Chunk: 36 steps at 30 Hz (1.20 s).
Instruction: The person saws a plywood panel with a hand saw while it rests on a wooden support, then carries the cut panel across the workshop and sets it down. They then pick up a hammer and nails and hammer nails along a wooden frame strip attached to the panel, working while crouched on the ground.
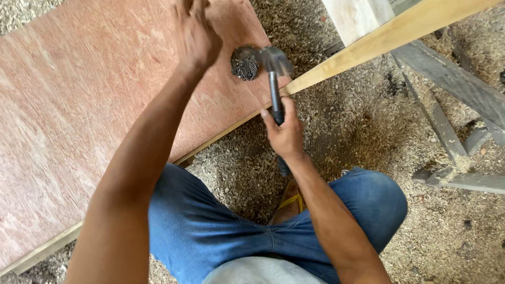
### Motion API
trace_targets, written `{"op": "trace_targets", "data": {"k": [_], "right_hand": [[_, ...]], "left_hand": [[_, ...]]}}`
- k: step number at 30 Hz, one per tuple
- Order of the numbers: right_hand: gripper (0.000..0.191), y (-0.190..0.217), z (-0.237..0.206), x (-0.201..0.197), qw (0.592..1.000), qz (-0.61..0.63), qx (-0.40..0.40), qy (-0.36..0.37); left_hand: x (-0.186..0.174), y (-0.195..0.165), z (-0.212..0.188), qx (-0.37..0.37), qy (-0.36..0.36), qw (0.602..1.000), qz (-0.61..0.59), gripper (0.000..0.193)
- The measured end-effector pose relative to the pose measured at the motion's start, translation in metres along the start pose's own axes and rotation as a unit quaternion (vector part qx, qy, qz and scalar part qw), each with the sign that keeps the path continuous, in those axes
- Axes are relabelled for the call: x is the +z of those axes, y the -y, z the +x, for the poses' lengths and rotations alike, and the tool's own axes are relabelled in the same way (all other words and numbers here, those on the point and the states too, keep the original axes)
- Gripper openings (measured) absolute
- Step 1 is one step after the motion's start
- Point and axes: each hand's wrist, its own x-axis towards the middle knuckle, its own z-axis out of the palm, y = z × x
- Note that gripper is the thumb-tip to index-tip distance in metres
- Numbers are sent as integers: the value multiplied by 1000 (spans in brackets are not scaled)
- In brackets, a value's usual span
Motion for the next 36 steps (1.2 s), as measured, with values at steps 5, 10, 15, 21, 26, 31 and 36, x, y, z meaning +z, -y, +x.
{"op": "trace_targets", "data": {"k": [5, 10, 15, 21, 26, 31, 36], "right_hand": [[43, 6, -14, -28, 997, -74, 17, 32], [37, 14, -8, -24, 997, -72, 38, 11], [35, 26, -12, -22, 998, -65, 10, 0], [28, 57, -19, -26, 998, 50, 22, 40], [20, 80, -18, -40, 943, 264, 110, 168], [16, 80, -30, -64, 919, 290, 145, 225], [22, 66, -38, -78, 915, 269, 224, 201]], "left_hand": [[-33, -29, -56, -58, 280, 945, -159, 44], [-13, -62, -62, 95, 236, 963, -94, 97], [12, -65, -64, -5, 280, 960, -19, 51], [9, -36, -64, 40, 184, 982, -16, 23], [-8, -34, -61, 27, 227, 967, -113, 18], [-27, -44, -69, 119, 184, 973, -65, 25], [-40, -55, -65, 81, 238, 958, -135, 38]]}}
